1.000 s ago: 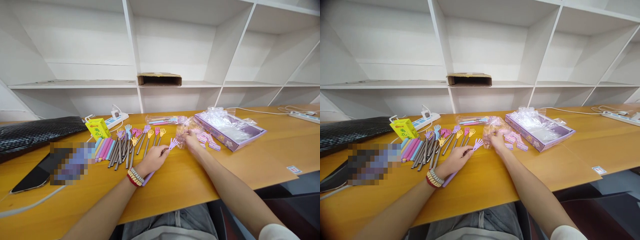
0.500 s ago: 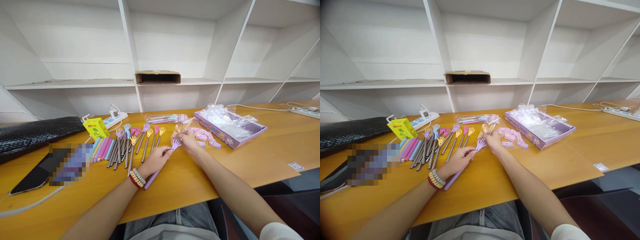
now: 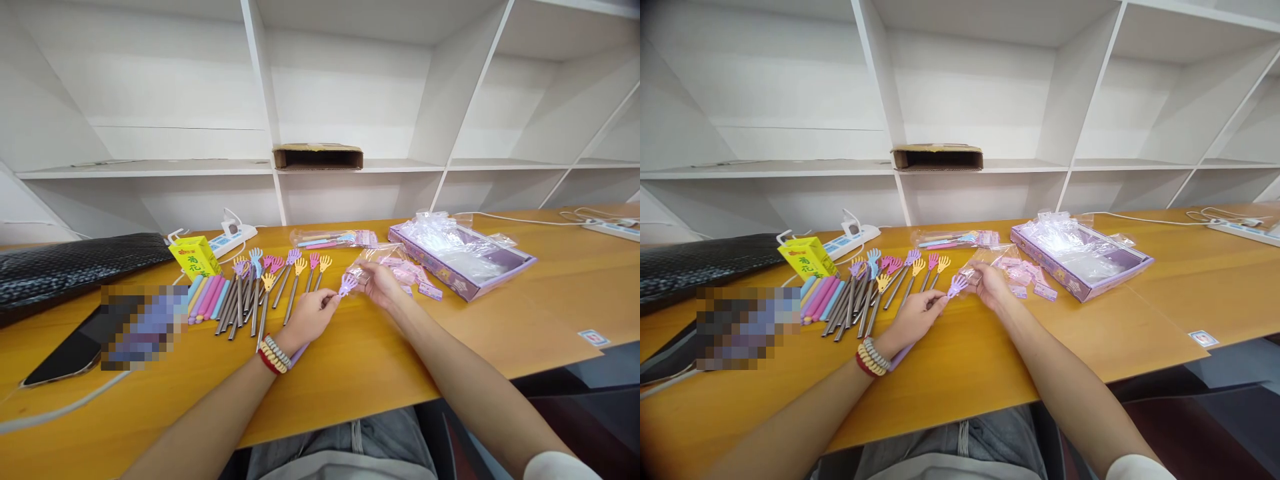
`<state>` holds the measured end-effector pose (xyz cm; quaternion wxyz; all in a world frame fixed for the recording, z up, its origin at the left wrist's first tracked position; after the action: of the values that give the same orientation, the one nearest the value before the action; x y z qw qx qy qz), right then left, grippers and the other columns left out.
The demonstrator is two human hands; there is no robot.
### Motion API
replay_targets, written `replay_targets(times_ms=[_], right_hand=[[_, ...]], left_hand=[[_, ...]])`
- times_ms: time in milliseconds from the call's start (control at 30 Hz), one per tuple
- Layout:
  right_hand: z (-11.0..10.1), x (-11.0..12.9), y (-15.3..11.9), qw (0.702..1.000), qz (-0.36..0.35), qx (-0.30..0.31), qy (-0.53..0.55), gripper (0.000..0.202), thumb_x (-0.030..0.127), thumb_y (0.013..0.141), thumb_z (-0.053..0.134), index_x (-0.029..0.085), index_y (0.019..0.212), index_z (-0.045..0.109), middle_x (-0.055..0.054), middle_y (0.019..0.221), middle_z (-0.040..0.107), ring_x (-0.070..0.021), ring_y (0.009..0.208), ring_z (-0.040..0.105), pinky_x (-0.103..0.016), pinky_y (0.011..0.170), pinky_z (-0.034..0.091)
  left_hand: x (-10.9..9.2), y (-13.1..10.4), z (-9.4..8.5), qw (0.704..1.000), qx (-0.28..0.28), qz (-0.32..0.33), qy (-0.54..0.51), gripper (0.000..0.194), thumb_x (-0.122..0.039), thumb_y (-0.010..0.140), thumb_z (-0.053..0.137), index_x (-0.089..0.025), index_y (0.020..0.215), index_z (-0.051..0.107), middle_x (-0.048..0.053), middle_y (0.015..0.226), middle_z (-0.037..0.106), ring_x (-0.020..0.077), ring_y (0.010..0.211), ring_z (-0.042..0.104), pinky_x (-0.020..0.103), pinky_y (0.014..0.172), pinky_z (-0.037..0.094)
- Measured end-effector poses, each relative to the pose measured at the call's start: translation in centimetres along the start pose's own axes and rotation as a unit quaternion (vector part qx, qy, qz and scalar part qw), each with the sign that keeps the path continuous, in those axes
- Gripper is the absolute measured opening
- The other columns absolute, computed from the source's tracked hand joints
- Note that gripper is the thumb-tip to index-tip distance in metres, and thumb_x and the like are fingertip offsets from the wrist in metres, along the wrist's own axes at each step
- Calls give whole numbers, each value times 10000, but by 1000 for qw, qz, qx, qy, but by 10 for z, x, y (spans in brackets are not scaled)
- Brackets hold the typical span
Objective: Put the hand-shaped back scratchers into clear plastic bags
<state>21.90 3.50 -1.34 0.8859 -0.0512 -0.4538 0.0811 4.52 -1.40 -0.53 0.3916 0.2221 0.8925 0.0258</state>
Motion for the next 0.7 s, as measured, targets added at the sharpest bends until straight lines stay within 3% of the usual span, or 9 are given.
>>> replay_targets(times_ms=[167, 300, 500, 700], right_hand=[[-2, -2, 3, 999, 26, 27, 28, 69, 200, 790, 482, 190, 825, 540, -27, 646, 639, -149, 538, 590, -271, 503, 485], [-2, -1, 2, 998, 8, 35, 52, 180, 291, 861, 402, 192, 846, 552, -43, 701, 666, -169, 607, 629, -302, 561, 510], [-3, 6, 0, 994, -17, 56, 90, 292, 312, 908, 327, 182, 803, 567, -68, 780, 683, -190, 764, 663, -357, 711, 523], [-1, 6, -3, 994, -6, 79, 70, 337, 331, 914, 304, 165, 847, 590, -78, 776, 689, -199, 767, 667, -366, 703, 527]], left_hand=[[-1, 0, -1, 1000, 10, 17, 15, 353, -399, 858, 356, -172, 715, 586, -1, 647, 594, 126, 612, 524, 238, 576, 368], [0, 1, -1, 1000, 26, 4, 6, 401, -422, 864, 333, -170, 634, 542, -12, 569, 551, 119, 550, 499, 241, 549, 350], [0, 1, 0, 999, 37, -30, -27, 409, -449, 855, 337, -171, 680, 581, -18, 511, 528, 129, 511, 496, 248, 538, 351], [3, 1, 0, 998, 44, -24, -44, 388, -430, 857, 340, -170, 707, 586, -21, 513, 529, 125, 509, 489, 244, 529, 343]])
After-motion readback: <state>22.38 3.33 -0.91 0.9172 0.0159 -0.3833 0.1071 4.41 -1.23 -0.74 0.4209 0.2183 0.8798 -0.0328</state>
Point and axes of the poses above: each hand's wrist, its own y-axis towards the middle knuckle, its own z-axis out of the palm, x = y × z, the point moved 1 cm from there along y, towards the middle knuckle
